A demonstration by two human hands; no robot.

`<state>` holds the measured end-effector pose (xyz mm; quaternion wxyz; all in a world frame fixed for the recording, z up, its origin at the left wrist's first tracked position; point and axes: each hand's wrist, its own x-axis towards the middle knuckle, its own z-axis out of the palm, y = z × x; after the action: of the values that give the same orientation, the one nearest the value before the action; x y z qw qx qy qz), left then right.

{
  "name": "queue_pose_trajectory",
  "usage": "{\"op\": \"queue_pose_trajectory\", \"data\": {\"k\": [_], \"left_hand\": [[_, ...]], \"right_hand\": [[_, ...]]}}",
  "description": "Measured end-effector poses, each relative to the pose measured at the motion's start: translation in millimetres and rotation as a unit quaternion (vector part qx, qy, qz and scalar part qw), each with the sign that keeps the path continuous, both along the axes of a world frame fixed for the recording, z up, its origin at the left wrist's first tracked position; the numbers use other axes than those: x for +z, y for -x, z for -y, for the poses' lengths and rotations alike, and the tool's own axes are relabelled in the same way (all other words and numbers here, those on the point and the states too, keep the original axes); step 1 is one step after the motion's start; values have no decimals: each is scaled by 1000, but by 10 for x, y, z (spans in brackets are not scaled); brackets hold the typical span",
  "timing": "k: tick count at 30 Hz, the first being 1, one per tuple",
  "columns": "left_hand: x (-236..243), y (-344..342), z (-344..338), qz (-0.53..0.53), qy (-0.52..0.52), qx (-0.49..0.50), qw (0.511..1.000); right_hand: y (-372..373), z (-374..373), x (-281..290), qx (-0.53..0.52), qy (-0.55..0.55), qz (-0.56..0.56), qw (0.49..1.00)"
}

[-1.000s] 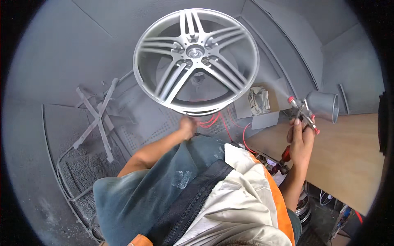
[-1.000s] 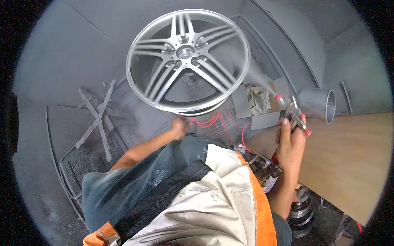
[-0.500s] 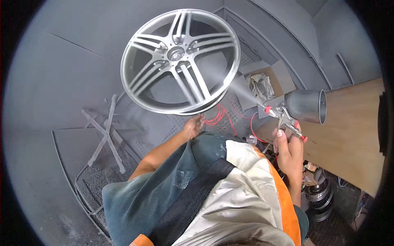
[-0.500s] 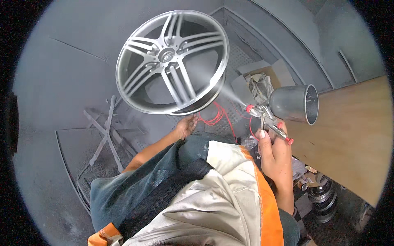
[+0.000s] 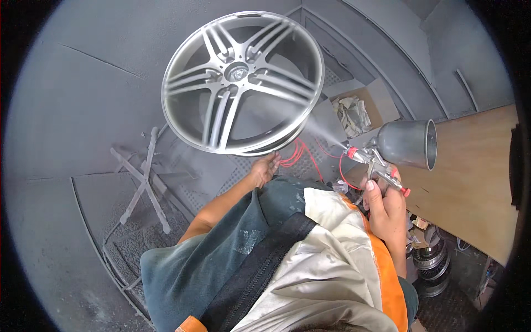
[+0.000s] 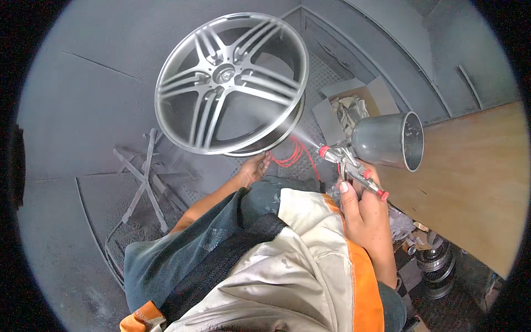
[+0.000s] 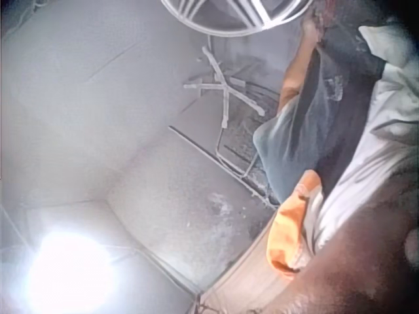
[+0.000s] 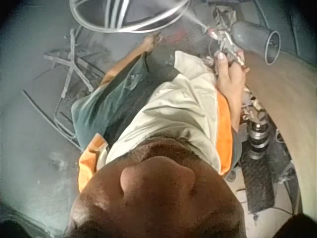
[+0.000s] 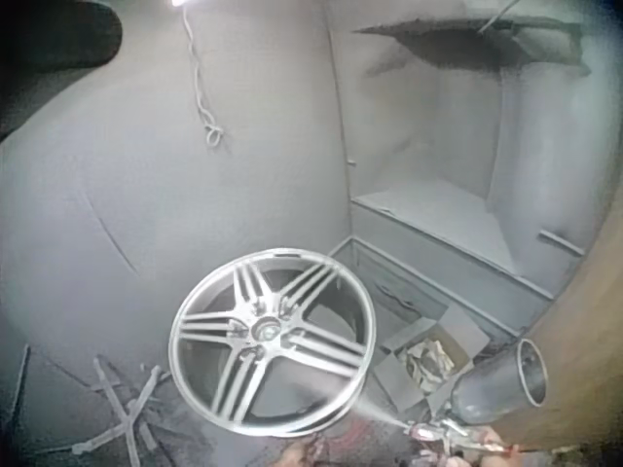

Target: Painting a car rim using a spray gun in a paint booth.

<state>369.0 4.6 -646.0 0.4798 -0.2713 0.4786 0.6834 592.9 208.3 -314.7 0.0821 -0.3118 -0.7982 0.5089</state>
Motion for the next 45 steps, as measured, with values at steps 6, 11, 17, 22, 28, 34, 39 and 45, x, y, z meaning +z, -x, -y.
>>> {"op": "queue_pose_trajectory", "data": {"k": [6,11,17,22,28,34,39,45], "left_hand": [[-46,11,15,9,-4,-10,1000],[-21,-4,-28,-2,3,-27,1000],[-5,-67,-108,5,5,5,1000],[8,-115,-138,-2,-18,1,1000],[158,-64,57,12,-49,-25,998],[-151,46,653,-61,39,36,997],[-120,586,784,-61,44,199,977],[160,738,875,-79,98,205,971]], "right_hand": [[5,55,-13,18,12,1,1000],[26,23,-104,32,109,-48,992],[-10,-71,-548,-68,37,-74,994],[-307,-457,-1520,-157,-117,-46,980],[-242,-409,-1533,-209,-58,-10,976],[239,-376,-883,-114,-7,-52,992],[861,-458,-109,-17,-16,-95,995],[1667,-702,521,24,-74,-154,985]]}}
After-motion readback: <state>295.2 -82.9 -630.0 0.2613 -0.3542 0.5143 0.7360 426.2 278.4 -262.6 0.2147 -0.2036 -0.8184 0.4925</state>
